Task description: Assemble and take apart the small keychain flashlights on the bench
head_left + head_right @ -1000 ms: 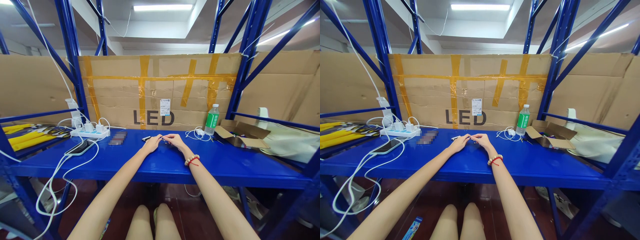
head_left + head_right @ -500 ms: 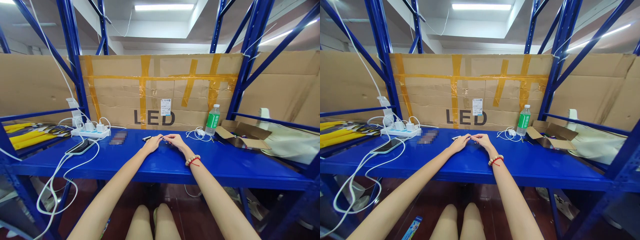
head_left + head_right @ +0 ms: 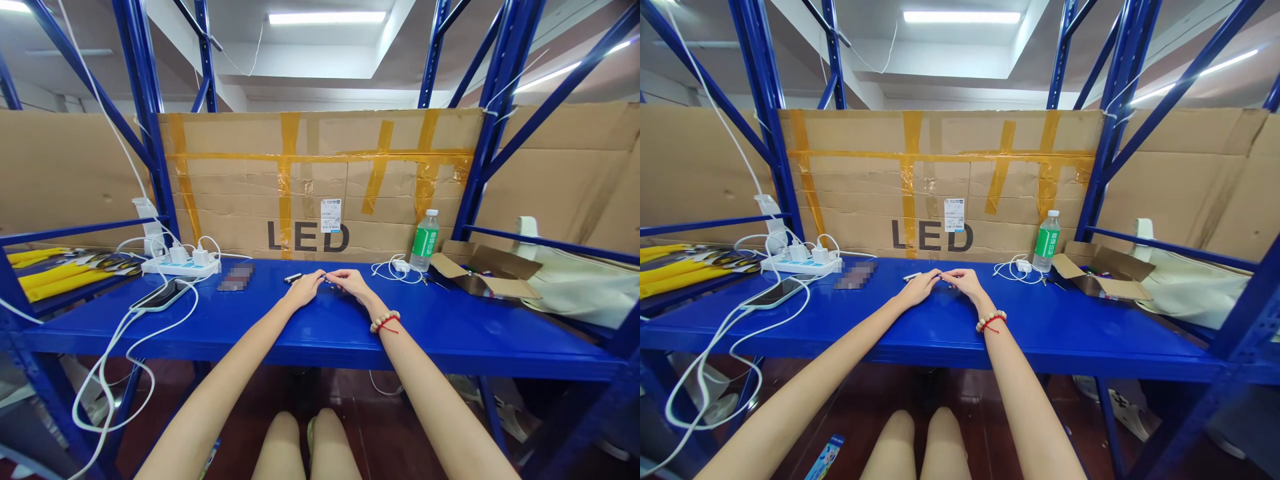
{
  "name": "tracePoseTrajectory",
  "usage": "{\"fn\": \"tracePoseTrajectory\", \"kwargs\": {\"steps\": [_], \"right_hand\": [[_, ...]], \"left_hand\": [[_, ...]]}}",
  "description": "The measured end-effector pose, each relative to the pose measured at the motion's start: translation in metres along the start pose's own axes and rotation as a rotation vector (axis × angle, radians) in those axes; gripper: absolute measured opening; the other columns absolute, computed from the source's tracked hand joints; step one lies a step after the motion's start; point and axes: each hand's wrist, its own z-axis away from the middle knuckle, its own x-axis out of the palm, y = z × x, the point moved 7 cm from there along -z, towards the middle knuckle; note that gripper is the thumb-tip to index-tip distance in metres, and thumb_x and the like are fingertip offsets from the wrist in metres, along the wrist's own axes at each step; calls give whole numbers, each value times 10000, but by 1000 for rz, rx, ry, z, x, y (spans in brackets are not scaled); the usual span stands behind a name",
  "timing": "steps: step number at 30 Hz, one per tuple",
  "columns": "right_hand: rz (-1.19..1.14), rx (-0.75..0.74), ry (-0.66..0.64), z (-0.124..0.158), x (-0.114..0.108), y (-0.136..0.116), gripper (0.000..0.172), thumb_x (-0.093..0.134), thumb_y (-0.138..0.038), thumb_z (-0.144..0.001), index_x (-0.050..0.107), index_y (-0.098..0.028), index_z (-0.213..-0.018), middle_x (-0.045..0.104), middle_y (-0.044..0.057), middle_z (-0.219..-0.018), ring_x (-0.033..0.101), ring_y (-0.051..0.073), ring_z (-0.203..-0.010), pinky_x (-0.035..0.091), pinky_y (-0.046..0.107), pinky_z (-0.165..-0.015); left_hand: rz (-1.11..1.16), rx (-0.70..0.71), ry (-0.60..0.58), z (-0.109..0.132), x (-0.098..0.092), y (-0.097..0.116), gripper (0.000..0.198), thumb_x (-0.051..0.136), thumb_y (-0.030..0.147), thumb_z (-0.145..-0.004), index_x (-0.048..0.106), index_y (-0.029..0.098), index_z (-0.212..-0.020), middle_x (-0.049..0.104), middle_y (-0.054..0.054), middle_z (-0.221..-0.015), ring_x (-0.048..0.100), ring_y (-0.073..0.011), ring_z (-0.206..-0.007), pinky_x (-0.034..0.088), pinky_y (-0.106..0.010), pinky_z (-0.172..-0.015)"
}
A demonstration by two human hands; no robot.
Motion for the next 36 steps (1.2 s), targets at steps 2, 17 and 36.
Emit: {"fn": "tracePoseTrajectory", "kwargs": {"steps": [2, 17, 36], "right_hand": [[-6, 5, 0, 0, 0, 1, 500, 744, -481, -465, 719, -112, -801, 580, 15, -581, 385, 52, -465, 273, 190, -390], [-30, 23, 5, 1, 0, 1, 434, 746, -446, -488, 711, -106, -757, 552, 1, -550, 382, 50, -464, 273, 188, -390], [-51, 56, 3, -1, 1, 6, 390, 759, -404, -503, 711, -109, -753, 542, -11, -524, 389, 53, -457, 275, 188, -391]], "left_hand": [[-1, 5, 0, 0, 0, 1, 246, 297, 307, -925, 506, 263, -1047, 643, -21, -1015, 602, -198, -959, 453, -298, -802], [-8, 11, 8, 0, 0, 0, 245, 300, 309, -923, 507, 256, -1042, 645, -29, -1010, 602, -205, -960, 458, -304, -798], [-40, 17, 5, 0, 2, -1, 251, 294, 308, -925, 501, 251, -1056, 645, -31, -1020, 605, -208, -960, 465, -309, -790]]}}
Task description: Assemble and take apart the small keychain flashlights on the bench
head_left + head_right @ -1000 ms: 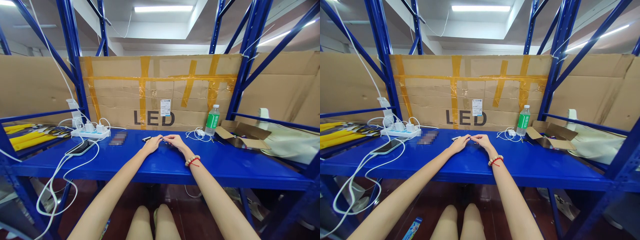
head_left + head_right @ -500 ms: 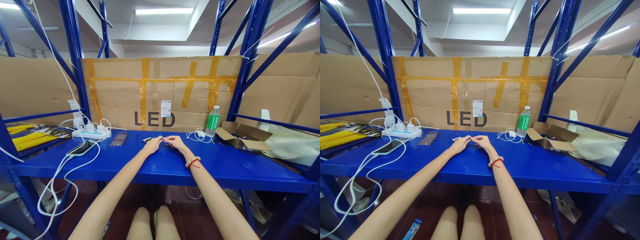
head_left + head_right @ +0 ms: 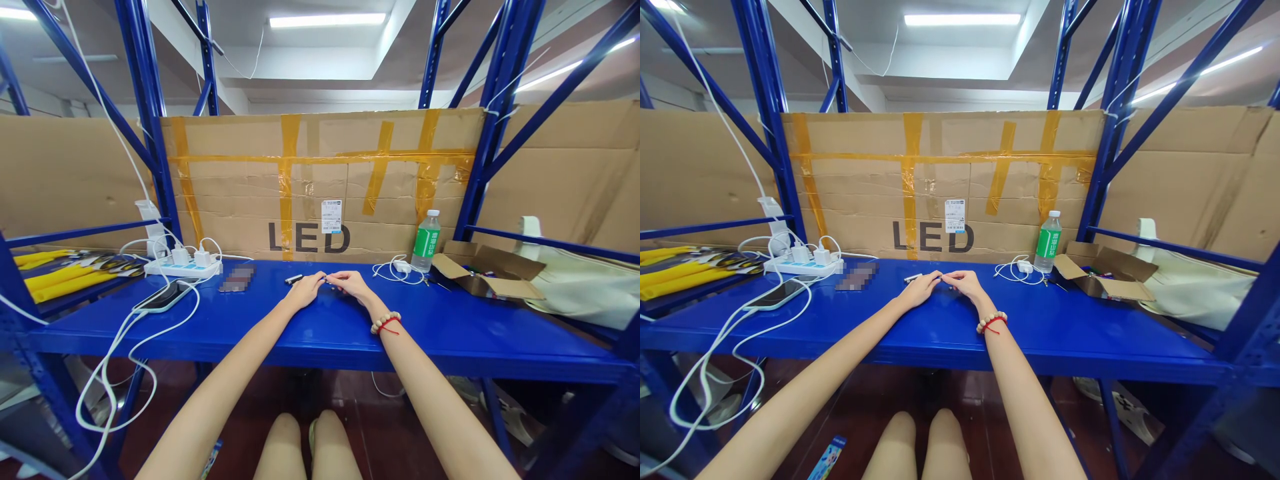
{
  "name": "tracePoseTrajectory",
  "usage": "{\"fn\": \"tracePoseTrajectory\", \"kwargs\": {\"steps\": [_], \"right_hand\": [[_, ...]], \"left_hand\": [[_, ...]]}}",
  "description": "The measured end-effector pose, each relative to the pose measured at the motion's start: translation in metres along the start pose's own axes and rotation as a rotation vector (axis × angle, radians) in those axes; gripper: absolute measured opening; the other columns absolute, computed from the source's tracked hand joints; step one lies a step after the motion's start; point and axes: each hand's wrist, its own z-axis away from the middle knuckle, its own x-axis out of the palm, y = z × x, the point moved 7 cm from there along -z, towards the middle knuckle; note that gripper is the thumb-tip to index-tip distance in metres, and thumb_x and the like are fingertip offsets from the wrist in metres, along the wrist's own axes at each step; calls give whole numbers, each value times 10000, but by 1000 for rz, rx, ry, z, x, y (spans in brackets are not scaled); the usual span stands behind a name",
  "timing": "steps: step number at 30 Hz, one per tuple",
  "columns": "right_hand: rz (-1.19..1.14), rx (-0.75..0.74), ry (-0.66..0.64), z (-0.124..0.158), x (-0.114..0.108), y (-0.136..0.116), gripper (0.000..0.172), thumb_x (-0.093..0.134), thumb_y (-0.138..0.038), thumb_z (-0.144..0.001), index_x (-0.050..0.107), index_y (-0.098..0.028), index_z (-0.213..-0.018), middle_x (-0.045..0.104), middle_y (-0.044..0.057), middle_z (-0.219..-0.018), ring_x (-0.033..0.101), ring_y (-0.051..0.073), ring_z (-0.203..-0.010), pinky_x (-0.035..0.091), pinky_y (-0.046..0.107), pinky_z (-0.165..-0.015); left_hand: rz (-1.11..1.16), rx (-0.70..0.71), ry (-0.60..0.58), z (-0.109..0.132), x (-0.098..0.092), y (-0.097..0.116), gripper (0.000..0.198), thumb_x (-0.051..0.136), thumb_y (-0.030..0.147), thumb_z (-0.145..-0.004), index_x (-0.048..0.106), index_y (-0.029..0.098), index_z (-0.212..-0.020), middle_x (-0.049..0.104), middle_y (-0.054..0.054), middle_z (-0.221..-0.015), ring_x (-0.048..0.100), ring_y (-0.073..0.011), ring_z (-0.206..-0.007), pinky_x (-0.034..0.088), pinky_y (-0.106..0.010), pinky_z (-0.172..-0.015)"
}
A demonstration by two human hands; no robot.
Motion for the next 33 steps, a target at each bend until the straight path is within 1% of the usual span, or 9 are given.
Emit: {"fn": "tracePoseTrajectory", "kwargs": {"steps": [7, 12, 21, 33], "right_hand": [[-12, 15, -4, 2, 0, -2, 382, 765, -389, -499, 710, -113, -757, 534, -19, -530, 385, 46, -462, 275, 179, -391], [-13, 25, -5, 2, 0, 0, 387, 762, -394, -503, 714, -119, -771, 509, -29, -494, 382, 51, -457, 271, 182, -390], [-22, 31, -6, 2, 1, -1, 407, 781, -400, -459, 711, -126, -751, 547, -15, -545, 393, 47, -469, 280, 178, -395], [0, 16, -14, 2, 1, -1, 396, 763, -424, -491, 702, -122, -740, 539, -13, -535, 391, 52, -467, 280, 184, -391]], "left_hand": [[-7, -3, 0, 0, 1, -1, 251, 295, 305, -925, 499, 259, -1065, 643, -24, -1035, 598, -199, -983, 460, -302, -812], [-6, -3, -1, -1, 1, -1, 258, 291, 302, -925, 494, 257, -1078, 638, -31, -1052, 597, -206, -989, 459, -313, -819], [-5, -6, -5, 0, 0, 0, 250, 295, 306, -926, 501, 257, -1058, 646, -25, -1021, 605, -195, -969, 461, -304, -821], [-30, -9, -15, 1, -2, 3, 228, 305, 292, -926, 501, 249, -1035, 654, -29, -991, 614, -195, -942, 466, -298, -789]]}}
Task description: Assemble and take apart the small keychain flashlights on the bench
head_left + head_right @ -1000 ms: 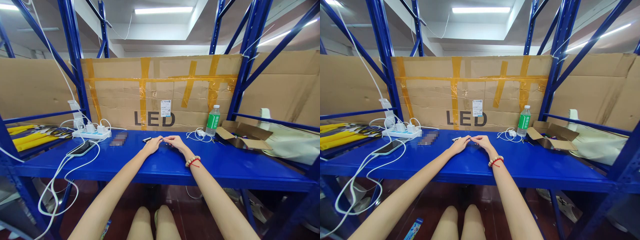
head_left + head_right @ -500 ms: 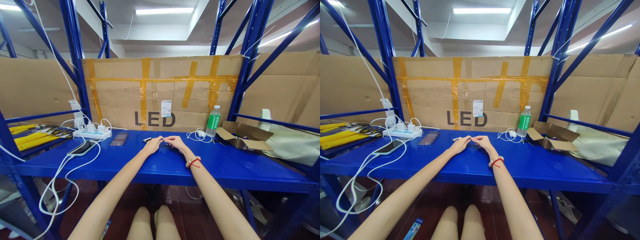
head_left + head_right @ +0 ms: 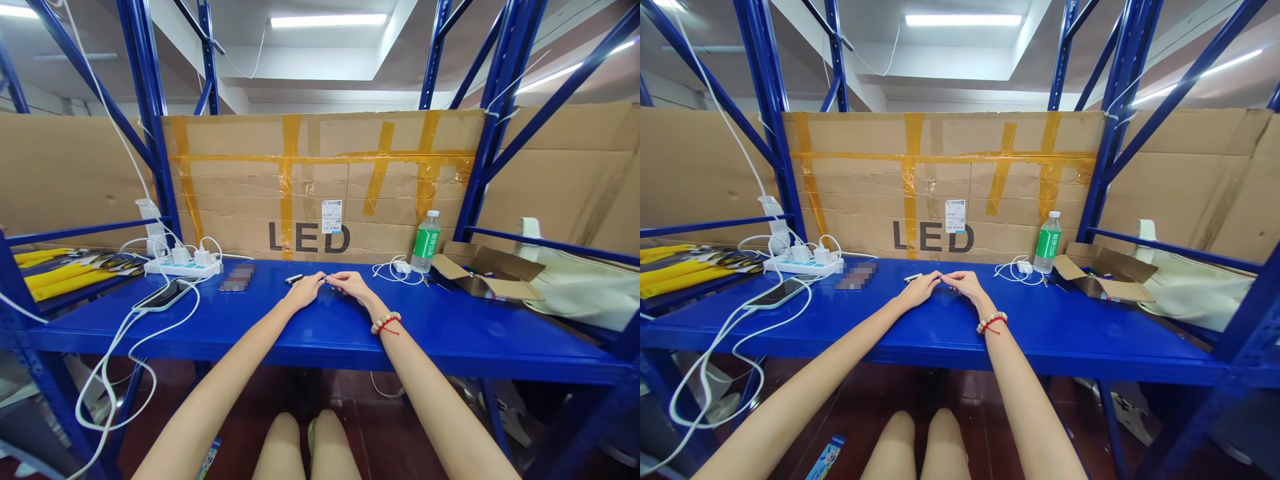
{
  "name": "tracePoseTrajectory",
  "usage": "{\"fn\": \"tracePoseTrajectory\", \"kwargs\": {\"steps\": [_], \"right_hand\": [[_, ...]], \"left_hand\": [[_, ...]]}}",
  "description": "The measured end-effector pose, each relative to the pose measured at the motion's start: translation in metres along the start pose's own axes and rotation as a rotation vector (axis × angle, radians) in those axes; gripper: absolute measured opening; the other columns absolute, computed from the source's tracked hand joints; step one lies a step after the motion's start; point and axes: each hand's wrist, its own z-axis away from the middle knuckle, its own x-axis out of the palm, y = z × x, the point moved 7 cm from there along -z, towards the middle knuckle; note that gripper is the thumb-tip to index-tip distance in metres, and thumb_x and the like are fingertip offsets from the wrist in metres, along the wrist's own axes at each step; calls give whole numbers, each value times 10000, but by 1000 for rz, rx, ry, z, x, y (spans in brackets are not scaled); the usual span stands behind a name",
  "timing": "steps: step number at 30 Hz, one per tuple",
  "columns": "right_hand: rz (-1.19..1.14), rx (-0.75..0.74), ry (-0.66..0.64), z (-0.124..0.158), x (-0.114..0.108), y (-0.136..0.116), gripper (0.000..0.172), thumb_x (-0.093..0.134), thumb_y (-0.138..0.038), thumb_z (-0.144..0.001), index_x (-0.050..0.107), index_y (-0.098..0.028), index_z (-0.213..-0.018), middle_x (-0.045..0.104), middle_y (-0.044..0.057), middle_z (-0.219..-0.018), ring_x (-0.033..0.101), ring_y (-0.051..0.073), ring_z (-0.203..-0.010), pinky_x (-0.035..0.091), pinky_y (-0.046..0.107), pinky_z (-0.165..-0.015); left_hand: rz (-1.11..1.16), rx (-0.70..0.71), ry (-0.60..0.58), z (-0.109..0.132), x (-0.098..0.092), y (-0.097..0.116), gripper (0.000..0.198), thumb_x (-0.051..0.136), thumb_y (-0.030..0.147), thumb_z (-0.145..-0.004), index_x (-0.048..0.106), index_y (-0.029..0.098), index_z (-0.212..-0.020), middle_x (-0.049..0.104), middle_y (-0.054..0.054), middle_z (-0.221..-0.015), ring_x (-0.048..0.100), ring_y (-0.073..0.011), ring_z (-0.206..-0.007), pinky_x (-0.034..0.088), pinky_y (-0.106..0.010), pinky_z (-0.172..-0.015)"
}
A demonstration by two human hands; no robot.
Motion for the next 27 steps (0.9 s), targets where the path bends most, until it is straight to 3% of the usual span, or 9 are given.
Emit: {"fn": "tracePoseTrajectory", "kwargs": {"steps": [13, 27], "right_hand": [[29, 15, -56, 1, 1, 0, 389, 752, -471, -492, 677, -132, -667, 487, -34, -502, 395, 53, -475, 282, 179, -414], [-19, 162, -84, 1, 3, 7, 310, 742, -398, -581, 657, -155, -753, 573, -10, -645, 447, 44, -512, 293, 151, -421]], "left_hand": [[-71, 46, -6, 1, 2, 2, 173, 322, 258, -919, 449, 214, -1029, 654, -56, -902, 634, -218, -860, 468, -302, -724], [-140, 108, 54, 2, -2, 8, 165, 332, 230, -913, 445, 195, -1028, 643, -79, -962, 613, -212, -919, 468, -315, -786]]}}
